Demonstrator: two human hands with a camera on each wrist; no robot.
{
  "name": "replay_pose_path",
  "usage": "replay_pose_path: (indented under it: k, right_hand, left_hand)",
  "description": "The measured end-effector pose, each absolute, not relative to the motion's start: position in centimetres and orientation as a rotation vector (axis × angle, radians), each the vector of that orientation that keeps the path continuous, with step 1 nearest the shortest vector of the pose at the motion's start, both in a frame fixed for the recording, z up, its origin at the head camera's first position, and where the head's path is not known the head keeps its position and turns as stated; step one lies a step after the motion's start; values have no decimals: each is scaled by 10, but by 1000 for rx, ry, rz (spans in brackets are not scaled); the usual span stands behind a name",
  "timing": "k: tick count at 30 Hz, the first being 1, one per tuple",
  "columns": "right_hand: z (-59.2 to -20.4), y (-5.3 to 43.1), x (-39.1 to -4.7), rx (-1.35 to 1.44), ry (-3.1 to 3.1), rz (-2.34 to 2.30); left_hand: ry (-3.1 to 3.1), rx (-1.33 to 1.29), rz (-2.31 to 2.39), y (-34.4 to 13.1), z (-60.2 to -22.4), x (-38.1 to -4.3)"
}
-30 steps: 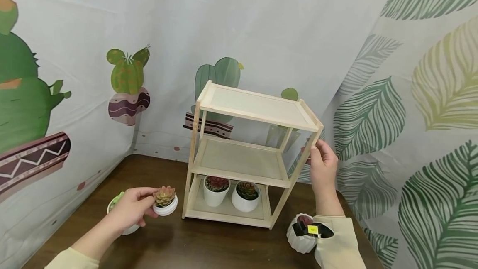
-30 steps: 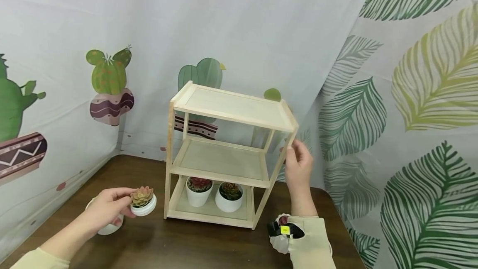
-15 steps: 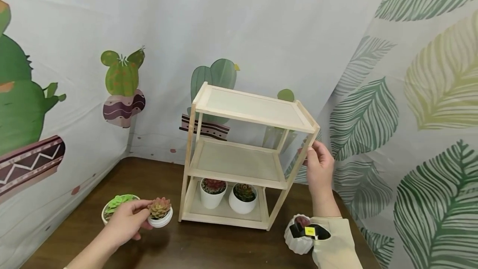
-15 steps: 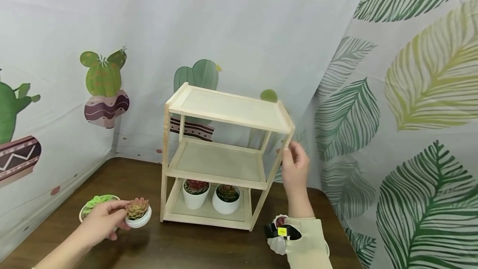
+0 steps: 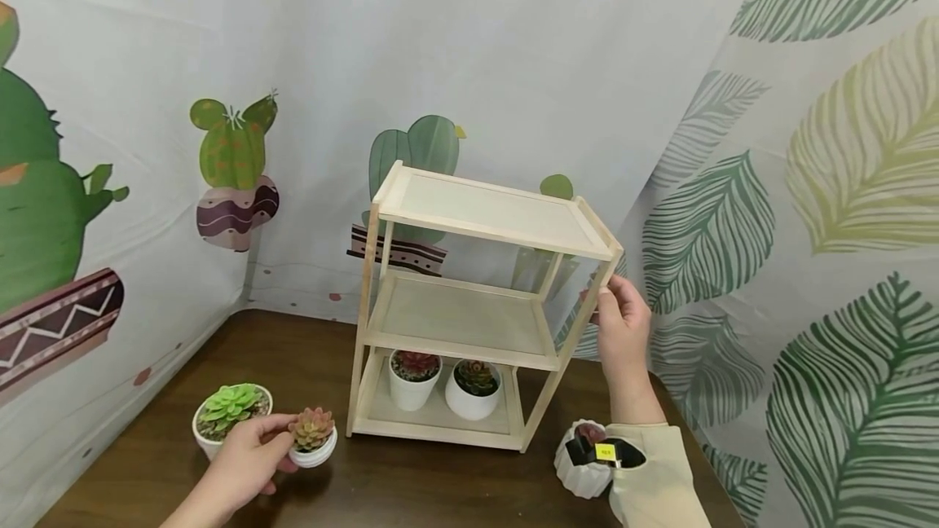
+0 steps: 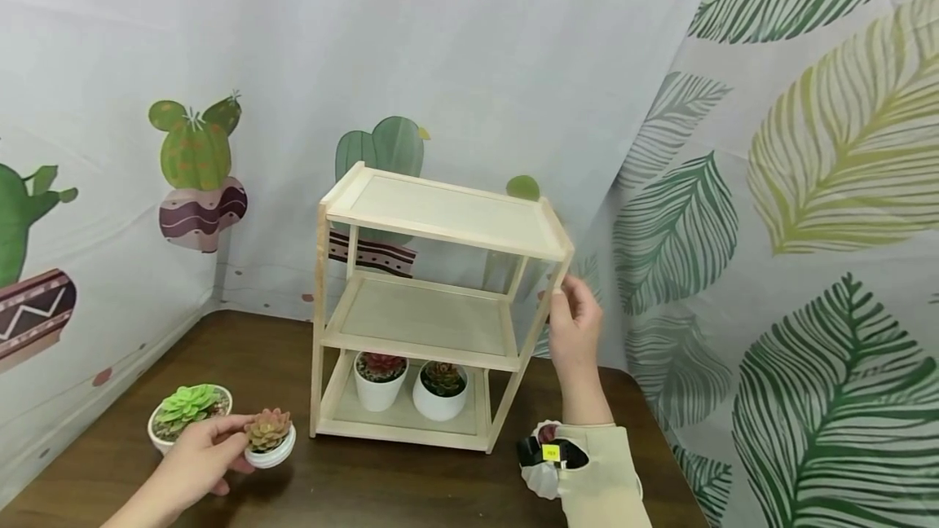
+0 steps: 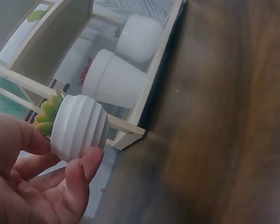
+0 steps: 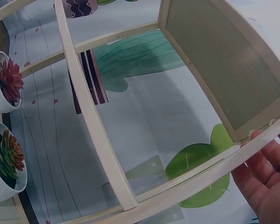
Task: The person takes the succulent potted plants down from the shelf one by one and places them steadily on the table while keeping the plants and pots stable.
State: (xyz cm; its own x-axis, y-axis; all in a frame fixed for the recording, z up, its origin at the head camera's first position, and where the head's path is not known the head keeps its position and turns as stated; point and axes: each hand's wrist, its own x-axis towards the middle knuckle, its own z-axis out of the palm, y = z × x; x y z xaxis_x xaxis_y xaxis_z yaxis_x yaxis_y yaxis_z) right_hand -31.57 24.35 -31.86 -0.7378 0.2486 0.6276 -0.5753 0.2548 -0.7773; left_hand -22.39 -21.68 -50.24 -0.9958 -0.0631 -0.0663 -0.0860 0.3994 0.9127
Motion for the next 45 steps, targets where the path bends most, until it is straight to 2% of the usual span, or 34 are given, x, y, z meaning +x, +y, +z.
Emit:
replay_pose_path:
  k: [17, 45]
  right_hand:
    - [-319, 245, -319, 309, -1864, 1552]
    - [-319, 244, -319, 302, -1867, 1547]
  left_hand:
    - [2567, -355, 1691, -211, -526, -221]
    - [2554, -475, 1743, -216, -544, -218]
